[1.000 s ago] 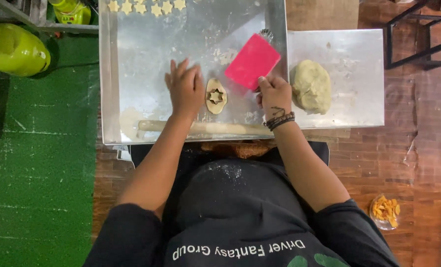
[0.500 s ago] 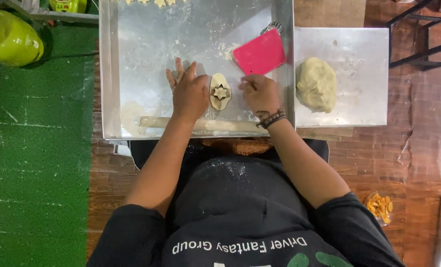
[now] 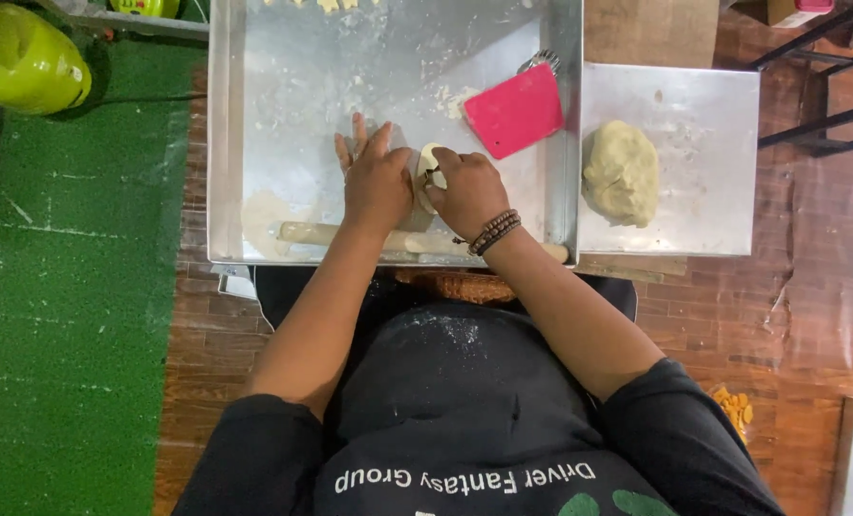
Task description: The person is rolling out dough with a rolling pin, using a star-shaped cutter to create shapes, and rolling small pieces of dough into balls by hand on a metal tray.
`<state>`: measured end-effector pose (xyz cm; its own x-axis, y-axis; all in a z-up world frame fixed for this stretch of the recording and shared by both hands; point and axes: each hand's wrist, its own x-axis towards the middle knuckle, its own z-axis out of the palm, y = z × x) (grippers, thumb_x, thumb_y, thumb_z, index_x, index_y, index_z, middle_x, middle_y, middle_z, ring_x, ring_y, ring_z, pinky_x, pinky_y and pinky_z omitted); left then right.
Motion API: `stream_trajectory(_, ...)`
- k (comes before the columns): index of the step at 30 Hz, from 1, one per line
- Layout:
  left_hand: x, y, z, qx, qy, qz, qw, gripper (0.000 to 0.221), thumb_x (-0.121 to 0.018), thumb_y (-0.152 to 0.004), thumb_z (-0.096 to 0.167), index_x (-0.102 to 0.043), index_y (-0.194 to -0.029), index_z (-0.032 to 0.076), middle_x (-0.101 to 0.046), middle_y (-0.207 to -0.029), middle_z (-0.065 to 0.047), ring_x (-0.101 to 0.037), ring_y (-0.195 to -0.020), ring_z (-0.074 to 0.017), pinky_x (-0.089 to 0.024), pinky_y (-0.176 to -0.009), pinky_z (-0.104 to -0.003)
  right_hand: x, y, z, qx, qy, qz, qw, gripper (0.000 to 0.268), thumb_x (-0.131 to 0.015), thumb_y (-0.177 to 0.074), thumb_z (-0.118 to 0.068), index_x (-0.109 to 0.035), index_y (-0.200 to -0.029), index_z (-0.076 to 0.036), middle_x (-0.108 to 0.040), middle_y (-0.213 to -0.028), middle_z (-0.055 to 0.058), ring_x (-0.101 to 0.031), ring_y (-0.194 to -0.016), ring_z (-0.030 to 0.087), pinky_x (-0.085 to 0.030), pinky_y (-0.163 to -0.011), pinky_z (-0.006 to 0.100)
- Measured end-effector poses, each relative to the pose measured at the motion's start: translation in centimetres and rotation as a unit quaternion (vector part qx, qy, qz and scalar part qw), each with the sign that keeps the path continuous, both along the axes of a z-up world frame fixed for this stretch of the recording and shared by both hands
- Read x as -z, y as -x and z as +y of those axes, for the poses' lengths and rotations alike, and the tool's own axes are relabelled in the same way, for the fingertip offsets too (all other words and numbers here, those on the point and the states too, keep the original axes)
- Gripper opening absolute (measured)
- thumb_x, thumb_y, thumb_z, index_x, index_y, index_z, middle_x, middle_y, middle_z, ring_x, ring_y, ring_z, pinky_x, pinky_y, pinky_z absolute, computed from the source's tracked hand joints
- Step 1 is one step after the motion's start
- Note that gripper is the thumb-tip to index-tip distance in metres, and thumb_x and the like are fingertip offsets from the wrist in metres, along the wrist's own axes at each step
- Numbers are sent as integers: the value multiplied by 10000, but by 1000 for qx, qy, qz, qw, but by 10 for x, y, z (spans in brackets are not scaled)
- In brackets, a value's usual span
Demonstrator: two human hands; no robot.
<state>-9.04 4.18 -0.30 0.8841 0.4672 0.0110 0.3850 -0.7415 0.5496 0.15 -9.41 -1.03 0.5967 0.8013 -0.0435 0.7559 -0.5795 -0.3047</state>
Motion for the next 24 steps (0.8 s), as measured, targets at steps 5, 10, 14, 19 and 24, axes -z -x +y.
stream_trajectory(5, -13, 2, -1, 4, -16, 21, 1000, 191, -596, -1000, 122, -747, -1118, 119, -469, -1565, -174, -271, -1535, -371, -46, -1259, -592, 25, -6, 0, 18, -21, -16, 999, 596, -741, -853, -401, -585, -1338, -91, -733, -924, 175, -714, -920, 377, -595, -835, 486)
stream_trajectory(10, -34, 7, -5, -6, 1, 21, 1000, 212, -556, -1020, 122, -747, -1112, 118, -479, -1549, -191, -334, -1512, -380, -68, -1251, -600, 42, -18, -8, 68, -118, -23, 990, 499, -726, -795, -318, -609, -1236, -116, -757, -832, 118, -738, -811, 372, -592, -777, 496)
stream_trajectory(14, -35, 7, -4, -8, 2, 42, 999, 272, -553, -1007, 103, -744, -1200, 119, -464, -1564, -192, -360, -1504, -353, -92, -1252, -576, 43, -41, -33, 117, -121, -59, 984, 418, -744, -744, -346, -689, -1115, -160, -748, -803, 85, -739, -819, 347, -581, -763, 477)
stream_trajectory(19, -39, 7, -4, 6, -10, 54, 998, 301, -554, -998, 88, -736, -1236, 106, -465, -1561, -201, -370, -1498, -356, -107, -1248, -588, 65, -55, -61, 111, -64, -97, 987, 230, -754, -744, -324, -779, -906, -164, -759, -888, 82, -717, -920, 341, -553, -851, 459)
stream_trajectory(24, -46, 10, -4, 3, -3, 50, 999, 287, -559, -995, 70, -743, -1215, 77, -475, -1546, -233, -357, -1498, -400, -112, -1248, -598, 83, -52, -32, 30, -108, -78, 991, 289, -656, -841, -166, -785, -1099, -180, -764, -1066, 48, -700, -1027, 271, -533, -946, 390)
